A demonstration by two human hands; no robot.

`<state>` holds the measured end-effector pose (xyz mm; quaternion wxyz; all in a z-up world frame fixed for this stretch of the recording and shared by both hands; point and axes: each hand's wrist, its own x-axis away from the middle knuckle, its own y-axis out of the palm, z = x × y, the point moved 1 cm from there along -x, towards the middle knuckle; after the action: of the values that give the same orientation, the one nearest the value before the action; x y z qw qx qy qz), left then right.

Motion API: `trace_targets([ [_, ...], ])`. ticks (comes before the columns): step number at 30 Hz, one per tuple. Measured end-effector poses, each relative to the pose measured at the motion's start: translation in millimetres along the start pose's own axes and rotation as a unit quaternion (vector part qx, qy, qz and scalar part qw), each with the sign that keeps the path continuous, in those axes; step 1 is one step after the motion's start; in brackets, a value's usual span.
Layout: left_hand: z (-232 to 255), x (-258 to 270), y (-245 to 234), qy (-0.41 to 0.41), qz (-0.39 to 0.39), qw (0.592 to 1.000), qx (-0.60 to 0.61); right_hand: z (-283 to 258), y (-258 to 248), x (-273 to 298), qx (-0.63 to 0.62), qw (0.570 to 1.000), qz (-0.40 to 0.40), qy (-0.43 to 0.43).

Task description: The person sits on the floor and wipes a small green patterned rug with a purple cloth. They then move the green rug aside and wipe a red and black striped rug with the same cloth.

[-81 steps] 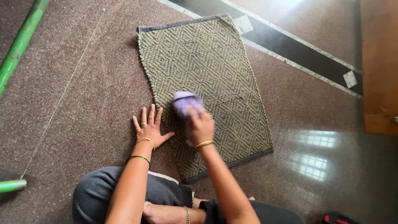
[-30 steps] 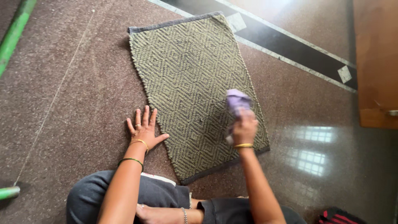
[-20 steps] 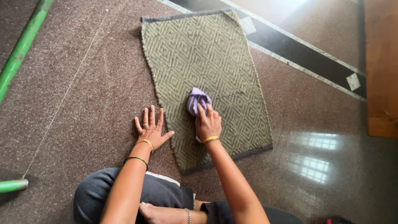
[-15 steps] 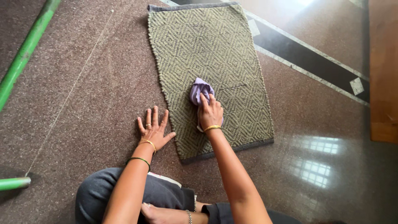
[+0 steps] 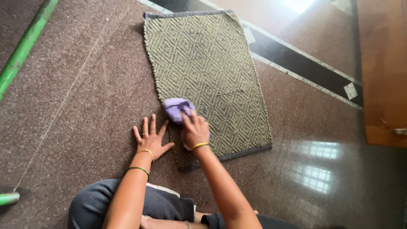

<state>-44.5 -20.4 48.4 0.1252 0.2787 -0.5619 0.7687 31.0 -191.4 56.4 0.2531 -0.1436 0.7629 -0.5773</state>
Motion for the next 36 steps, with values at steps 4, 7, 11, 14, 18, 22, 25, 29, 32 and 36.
trace_targets([
  [4,-2.7,2.3,5.7,0.002,-0.012,1.000,0.016,79.9,7.8,1.0,0.062,0.996,-0.012,0.064],
  [7,-2.5,-2.8,5.0,0.002,-0.015,1.000,0.011,135.6,7.3,7.2,0.100,0.988,0.017,0.119],
  [11,-2.7,0.2,5.7,0.004,-0.015,1.000,0.015,188.9,-10.2,10.4,0.134,0.968,-0.012,0.212],
  [14,-3.2,0.1,3.8,0.003,-0.019,1.000,0.012,189.6,-21.0,6.0,0.097,0.967,-0.001,0.236],
  [18,-5.2,-2.1,7.6,0.003,-0.003,1.000,0.002,130.6,-4.4,9.5,0.066,0.982,-0.045,0.173],
  [22,-3.1,3.9,18.7,0.039,0.105,0.992,0.055,68.3,1.0,19.5,0.078,0.993,0.006,0.090],
  [25,-2.8,5.4,22.4,0.096,0.249,0.957,0.111,57.7,-11.3,11.9,0.028,0.993,0.009,0.112],
  [29,5.6,4.8,23.9,0.087,0.205,0.975,0.022,57.5,-14.0,9.0,0.032,0.993,0.003,0.114],
  [32,5.6,11.2,25.1,0.097,0.219,0.971,0.014,65.3,0.7,16.8,0.036,0.992,-0.012,0.123],
  [36,5.6,6.9,24.0,0.117,0.251,0.960,0.044,103.1,26.1,19.6,0.081,0.984,-0.048,0.148],
])
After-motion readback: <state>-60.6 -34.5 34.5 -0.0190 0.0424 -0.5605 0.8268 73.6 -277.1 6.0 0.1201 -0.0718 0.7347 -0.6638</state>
